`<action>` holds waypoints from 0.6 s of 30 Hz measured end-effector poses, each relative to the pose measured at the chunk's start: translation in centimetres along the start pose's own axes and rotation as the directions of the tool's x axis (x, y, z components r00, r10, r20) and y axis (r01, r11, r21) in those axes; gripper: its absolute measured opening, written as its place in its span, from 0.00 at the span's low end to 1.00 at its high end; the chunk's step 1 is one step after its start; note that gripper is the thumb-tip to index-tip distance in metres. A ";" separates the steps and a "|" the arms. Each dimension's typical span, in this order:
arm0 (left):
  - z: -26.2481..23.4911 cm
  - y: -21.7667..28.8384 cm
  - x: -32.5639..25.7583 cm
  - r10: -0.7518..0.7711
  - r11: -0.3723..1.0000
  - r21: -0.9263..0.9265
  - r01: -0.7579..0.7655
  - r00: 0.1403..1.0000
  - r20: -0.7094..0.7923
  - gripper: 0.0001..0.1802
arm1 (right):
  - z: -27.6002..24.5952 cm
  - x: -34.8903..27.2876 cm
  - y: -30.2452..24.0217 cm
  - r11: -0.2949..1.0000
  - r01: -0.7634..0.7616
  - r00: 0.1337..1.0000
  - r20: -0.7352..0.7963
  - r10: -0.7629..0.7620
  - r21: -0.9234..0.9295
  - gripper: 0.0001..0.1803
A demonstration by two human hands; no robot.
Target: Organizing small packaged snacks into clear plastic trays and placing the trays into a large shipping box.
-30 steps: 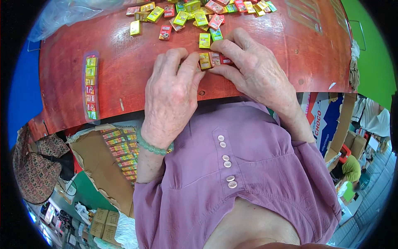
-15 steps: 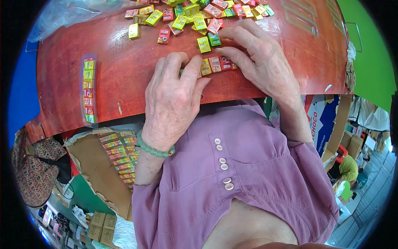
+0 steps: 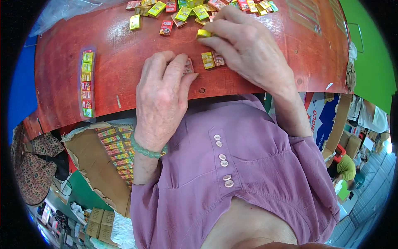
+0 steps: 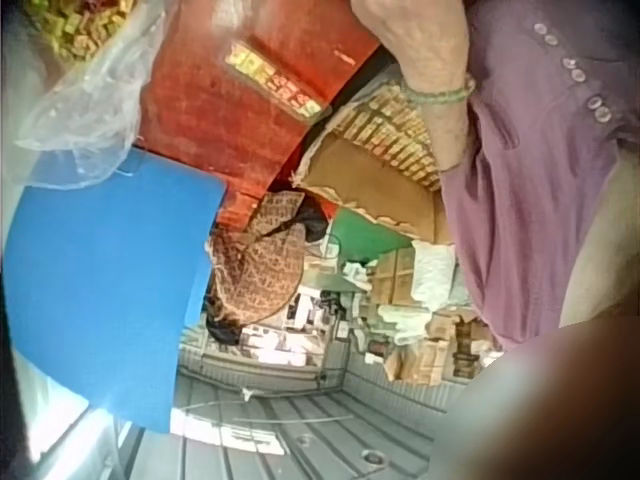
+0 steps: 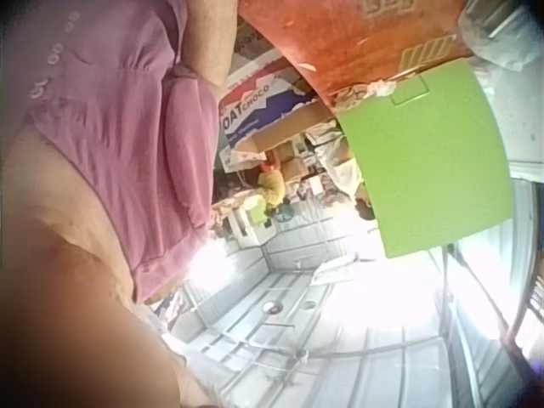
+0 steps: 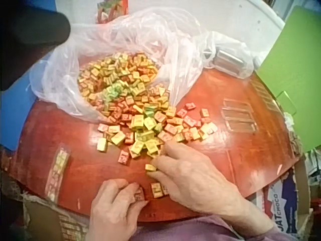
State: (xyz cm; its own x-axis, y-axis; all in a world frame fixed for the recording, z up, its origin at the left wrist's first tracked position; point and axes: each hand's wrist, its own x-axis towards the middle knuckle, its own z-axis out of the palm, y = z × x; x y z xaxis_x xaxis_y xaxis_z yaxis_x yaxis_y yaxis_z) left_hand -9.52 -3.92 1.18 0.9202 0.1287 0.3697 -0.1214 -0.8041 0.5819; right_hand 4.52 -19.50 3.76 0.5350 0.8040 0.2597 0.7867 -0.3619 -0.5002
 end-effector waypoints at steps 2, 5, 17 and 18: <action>-0.2 -0.2 -0.1 0.009 1.000 -0.013 -0.009 1.000 0.007 0.20 | -1.4 -0.5 0.0 0.998 -0.036 0.999 0.016 0.035 0.058 0.09; -0.2 0.0 -0.1 0.025 1.000 -0.018 -0.025 0.999 0.025 0.20 | -3.6 -2.4 0.4 0.972 -0.169 0.984 0.078 0.159 0.160 0.10; 0.1 0.8 0.7 0.060 0.997 0.035 -0.064 0.993 0.101 0.28 | -4.0 -5.4 2.3 0.669 -0.613 0.790 0.309 0.530 0.419 0.08; 0.2 0.9 0.7 0.044 0.997 0.053 -0.051 0.992 0.122 0.29 | -3.7 -5.6 2.5 0.757 -0.547 0.837 0.253 0.485 0.359 0.11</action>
State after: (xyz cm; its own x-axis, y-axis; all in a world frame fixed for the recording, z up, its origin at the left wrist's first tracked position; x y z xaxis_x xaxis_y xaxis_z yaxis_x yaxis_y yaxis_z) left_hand -8.88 -4.66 1.86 0.9525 0.0216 0.3038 -0.1479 -0.8391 0.5235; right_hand 4.64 -26.65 4.10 0.7516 0.6168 -0.2337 0.1922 -0.5438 -0.8169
